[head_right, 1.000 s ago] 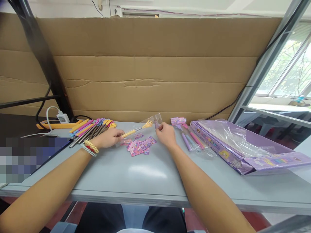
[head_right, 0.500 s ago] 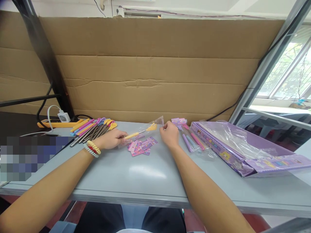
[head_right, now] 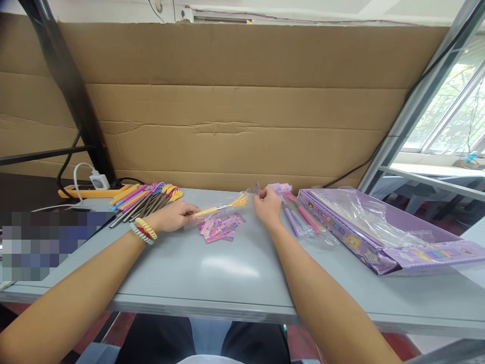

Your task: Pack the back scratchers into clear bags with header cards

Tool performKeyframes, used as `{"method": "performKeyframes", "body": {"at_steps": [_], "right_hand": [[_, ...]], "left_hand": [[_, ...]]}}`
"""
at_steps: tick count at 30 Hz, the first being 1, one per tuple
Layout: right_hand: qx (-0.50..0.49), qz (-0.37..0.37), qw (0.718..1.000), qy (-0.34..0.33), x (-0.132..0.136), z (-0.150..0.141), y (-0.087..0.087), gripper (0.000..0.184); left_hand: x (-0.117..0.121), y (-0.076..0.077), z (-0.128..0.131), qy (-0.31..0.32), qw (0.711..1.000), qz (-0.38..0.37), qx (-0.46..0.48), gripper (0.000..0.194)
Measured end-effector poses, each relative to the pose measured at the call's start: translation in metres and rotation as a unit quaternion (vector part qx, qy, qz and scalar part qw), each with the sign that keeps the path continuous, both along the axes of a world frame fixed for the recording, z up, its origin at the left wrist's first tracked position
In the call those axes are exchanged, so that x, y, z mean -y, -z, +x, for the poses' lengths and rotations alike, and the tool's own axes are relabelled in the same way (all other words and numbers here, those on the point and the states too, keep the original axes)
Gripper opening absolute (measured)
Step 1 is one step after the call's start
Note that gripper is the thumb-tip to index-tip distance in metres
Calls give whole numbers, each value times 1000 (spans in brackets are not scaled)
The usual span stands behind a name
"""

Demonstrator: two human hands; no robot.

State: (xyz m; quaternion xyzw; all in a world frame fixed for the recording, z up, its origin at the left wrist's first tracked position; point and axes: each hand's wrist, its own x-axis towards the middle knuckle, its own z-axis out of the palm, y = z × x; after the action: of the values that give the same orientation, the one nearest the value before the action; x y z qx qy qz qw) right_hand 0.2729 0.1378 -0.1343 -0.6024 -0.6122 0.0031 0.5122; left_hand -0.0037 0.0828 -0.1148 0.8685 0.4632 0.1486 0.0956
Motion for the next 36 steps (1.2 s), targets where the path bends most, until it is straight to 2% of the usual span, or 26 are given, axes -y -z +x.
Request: {"method": "performKeyframes", "body": {"at_steps": [5, 10, 13, 16, 18, 23, 28, 36], "right_hand": [[-28, -15, 999, 21, -6, 8, -3, 15], [-93, -33, 995, -12, -12, 11, -1, 12], [-109, -37, 993, -35, -10, 10, -1, 27], [-88, -44, 995, -31, -5, 9, -3, 41], [-65, -48, 996, -24, -3, 9, -4, 38], [14, -53, 998, -19, -6, 10, -2, 6], [46, -40, 998, -6, -10, 11, 2, 22], [70, -49, 996, 3, -12, 13, 2, 12]], "left_hand": [[-4, 0, -3, -28, 999, 18, -19, 23], [-5, 0, -5, -57, 998, 20, -32, 26], [-5, 0, -5, -60, 997, 23, -42, 27], [-5, 1, -5, -61, 997, 24, -49, 26], [-5, 1, -5, -59, 997, 24, -50, 25], [-4, 1, -3, -54, 997, 25, -53, 24], [-5, 1, -3, -53, 996, 34, -62, 25], [-4, -1, -2, -60, 996, 20, -57, 27]]}}
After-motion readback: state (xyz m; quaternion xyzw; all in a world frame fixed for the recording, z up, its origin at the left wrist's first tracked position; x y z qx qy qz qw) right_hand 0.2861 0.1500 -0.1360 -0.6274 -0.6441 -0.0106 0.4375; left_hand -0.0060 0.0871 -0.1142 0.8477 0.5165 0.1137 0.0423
